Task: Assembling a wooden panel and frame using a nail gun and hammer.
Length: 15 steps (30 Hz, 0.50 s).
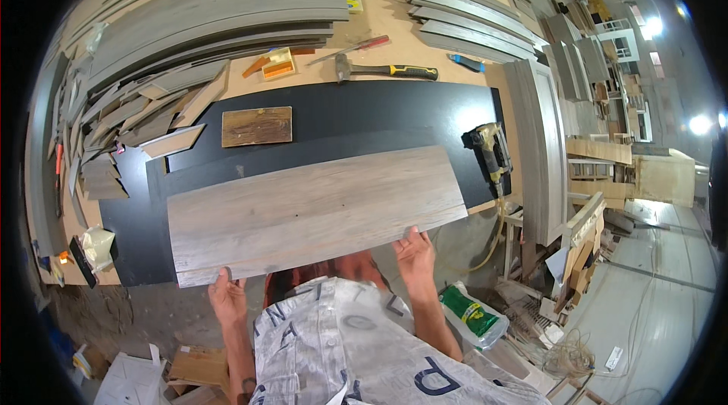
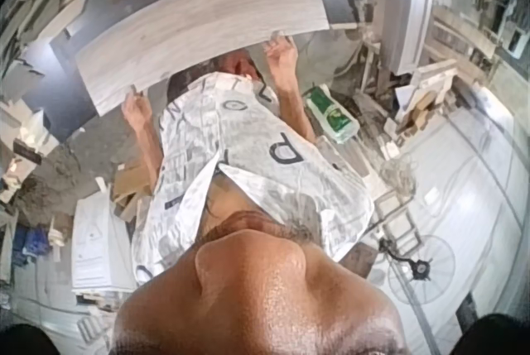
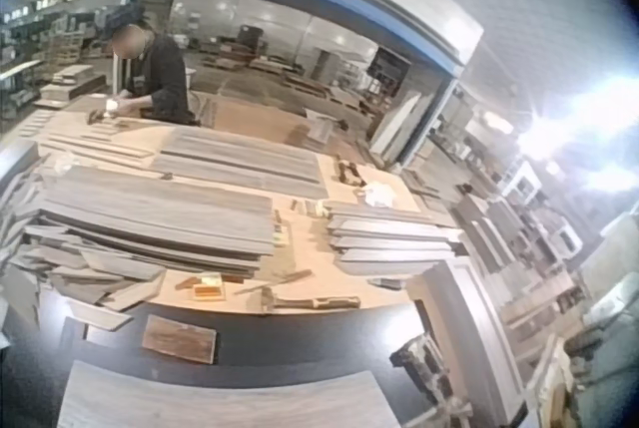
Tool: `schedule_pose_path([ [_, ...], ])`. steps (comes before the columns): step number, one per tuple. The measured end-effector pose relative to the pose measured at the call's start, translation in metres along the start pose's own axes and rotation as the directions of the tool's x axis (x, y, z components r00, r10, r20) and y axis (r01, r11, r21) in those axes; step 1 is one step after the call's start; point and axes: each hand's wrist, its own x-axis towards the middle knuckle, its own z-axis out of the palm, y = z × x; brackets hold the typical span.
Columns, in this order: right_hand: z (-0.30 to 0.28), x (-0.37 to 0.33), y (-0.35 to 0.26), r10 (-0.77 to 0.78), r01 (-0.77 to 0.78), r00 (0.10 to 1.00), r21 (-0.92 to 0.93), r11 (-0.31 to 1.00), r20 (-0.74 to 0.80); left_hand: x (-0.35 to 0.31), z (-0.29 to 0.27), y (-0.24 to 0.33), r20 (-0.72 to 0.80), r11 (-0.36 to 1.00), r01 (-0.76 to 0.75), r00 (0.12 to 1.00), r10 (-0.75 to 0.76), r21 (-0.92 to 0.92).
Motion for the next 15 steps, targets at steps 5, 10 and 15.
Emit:
schedule_pose_path([
  [5,-0.007,0.007,0.004,0.077,-0.078,0.997,-0.051,0.996,-0.027,-0.006,0.001,0.005,-0.038,0.999,-0.017,0.999,0.019,0.036],
  [10,-0.029,0.012,-0.014,0.191,-0.145,0.981,-0.509,0.849,0.039,-0.009,-0.007,0.018,-0.181,0.800,0.223,0.973,-0.145,0.557],
  [15,-0.038,0.035,-0.038,0.268,-0.286,0.950,-0.789,0.544,-0.160,-0.015,0.014,0.022,-0.281,0.768,0.281,0.950,-0.137,0.575],
])
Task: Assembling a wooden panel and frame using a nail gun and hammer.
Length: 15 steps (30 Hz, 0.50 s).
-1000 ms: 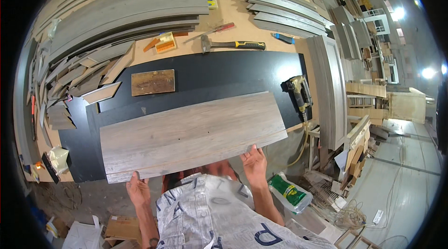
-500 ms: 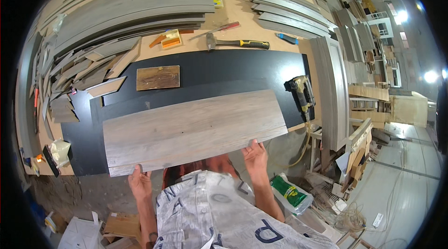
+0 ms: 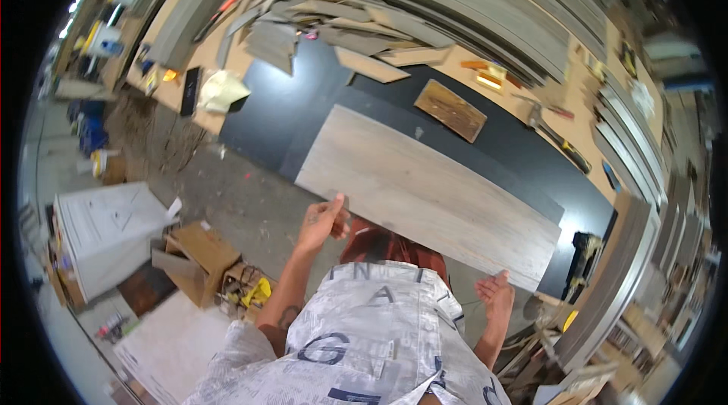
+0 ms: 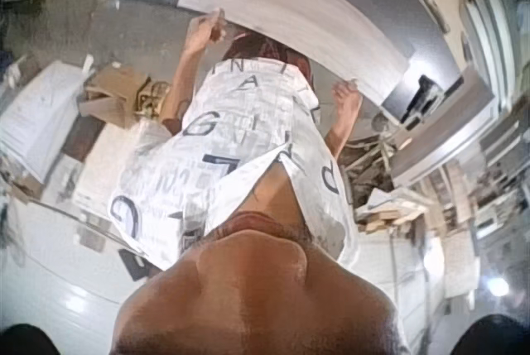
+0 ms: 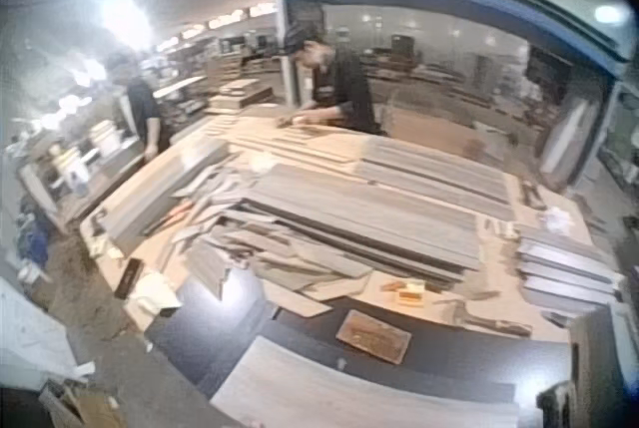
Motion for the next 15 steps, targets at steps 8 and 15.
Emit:
schedule_pose_path([
  [8,-0.034,0.026,-0.014,-0.443,0.443,0.859,-0.060,0.895,-0.256,0.016,0.026,-0.033,-0.636,0.865,-0.371,0.768,0.079,-0.339],
  [15,-0.074,0.074,-0.040,-0.738,0.442,0.598,-0.639,0.629,-0.313,0.051,0.057,-0.036,-0.619,0.632,-0.542,0.776,0.123,-0.554],
])
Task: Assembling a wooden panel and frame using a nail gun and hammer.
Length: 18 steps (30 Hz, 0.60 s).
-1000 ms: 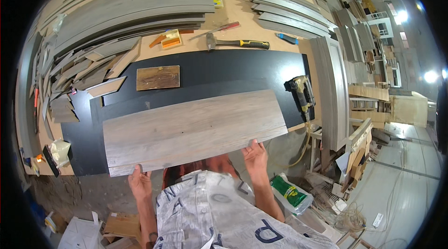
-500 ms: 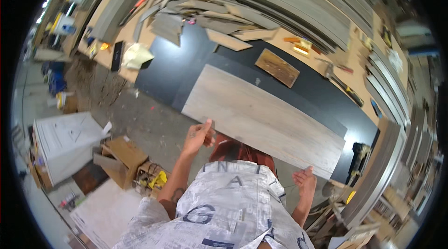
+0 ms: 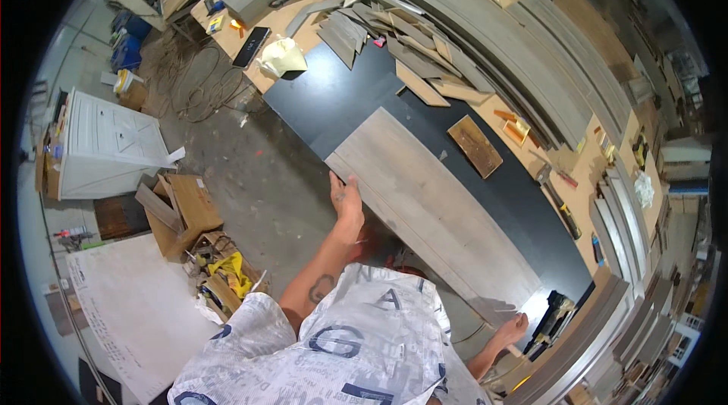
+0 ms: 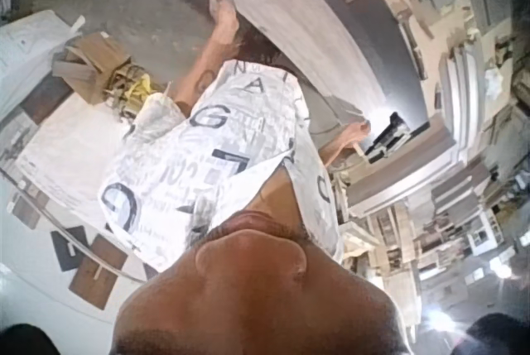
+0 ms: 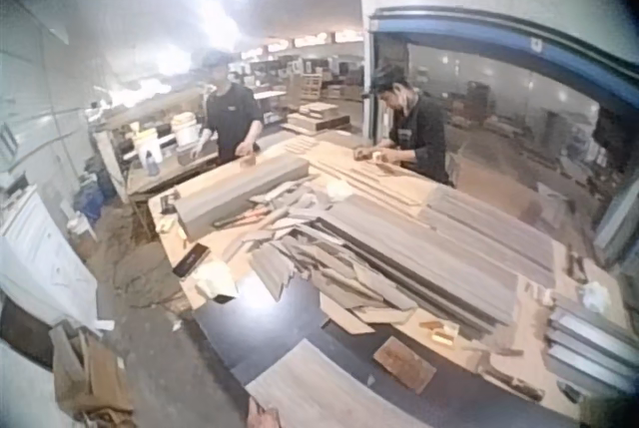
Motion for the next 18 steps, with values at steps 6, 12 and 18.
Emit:
schedule_pose_path([
  [6,0.012,0.026,0.024,-0.032,0.029,0.998,0.069,0.997,0.045,-0.020,0.014,0.001,-0.076,0.997,-0.045,0.996,0.040,-0.064],
  [12,0.006,0.036,0.023,-0.006,-0.010,0.994,0.153,0.988,0.108,-0.010,0.008,-0.018,-0.079,0.993,-0.083,0.994,0.076,-0.089],
  [18,0.004,0.050,0.042,-0.047,0.028,0.992,0.160,0.987,0.117,-0.028,0.015,-0.021,-0.137,0.998,-0.057,0.989,0.054,-0.017],
])
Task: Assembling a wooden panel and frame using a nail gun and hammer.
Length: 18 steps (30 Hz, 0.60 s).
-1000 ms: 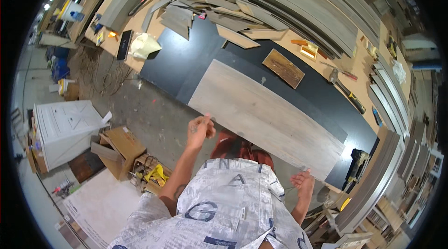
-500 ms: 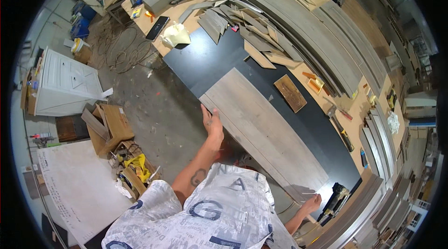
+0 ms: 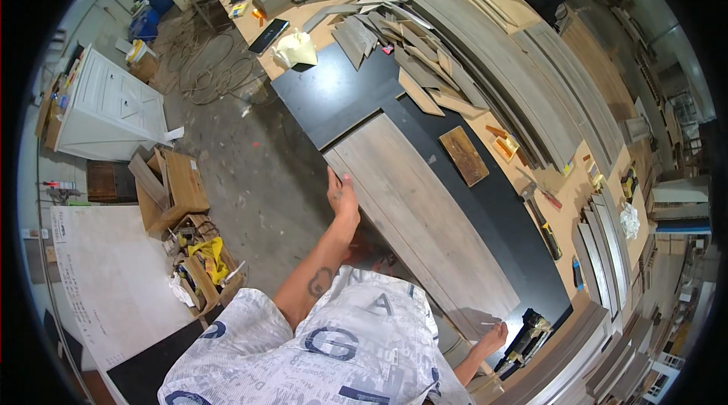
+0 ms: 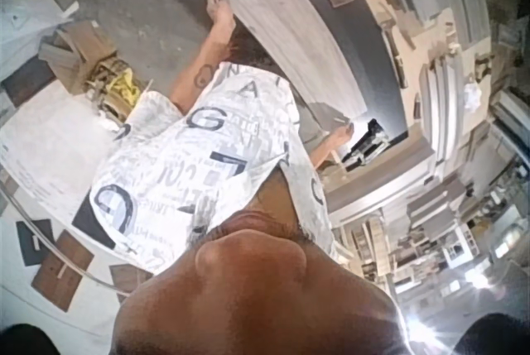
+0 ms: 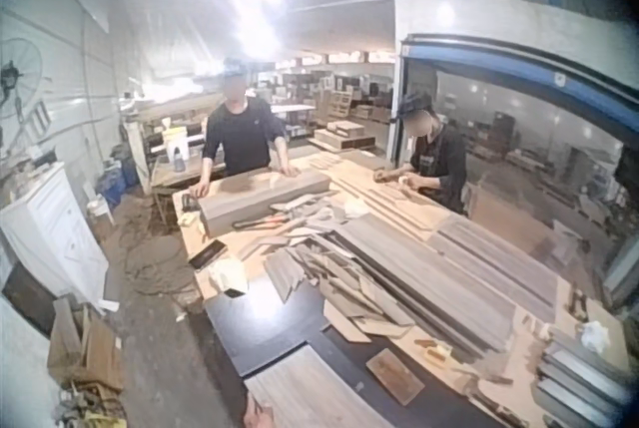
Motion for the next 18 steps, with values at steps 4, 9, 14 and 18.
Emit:
schedule_pose_path([
  [4,-0.004,0.005,0.008,-0.006,0.007,0.999,-0.016,1.000,0.050,-0.013,-0.002,0.001,-0.012,0.997,0.046,0.999,-0.045,0.059],
  [9,-0.008,0.011,0.033,-0.040,0.042,0.999,0.085,0.996,-0.029,-0.007,-0.008,0.009,0.079,0.572,-0.457,0.823,0.563,0.682],
  [14,-0.007,0.019,0.034,-0.053,0.052,0.998,0.012,0.999,0.042,0.046,0.007,0.035,0.651,0.061,-0.785,0.551,0.522,0.616],
  [18,-0.004,0.012,0.005,-0.007,0.007,1.000,0.035,0.999,0.002,0.073,0.024,0.038,0.702,0.044,-0.785,0.576,0.419,0.618],
])
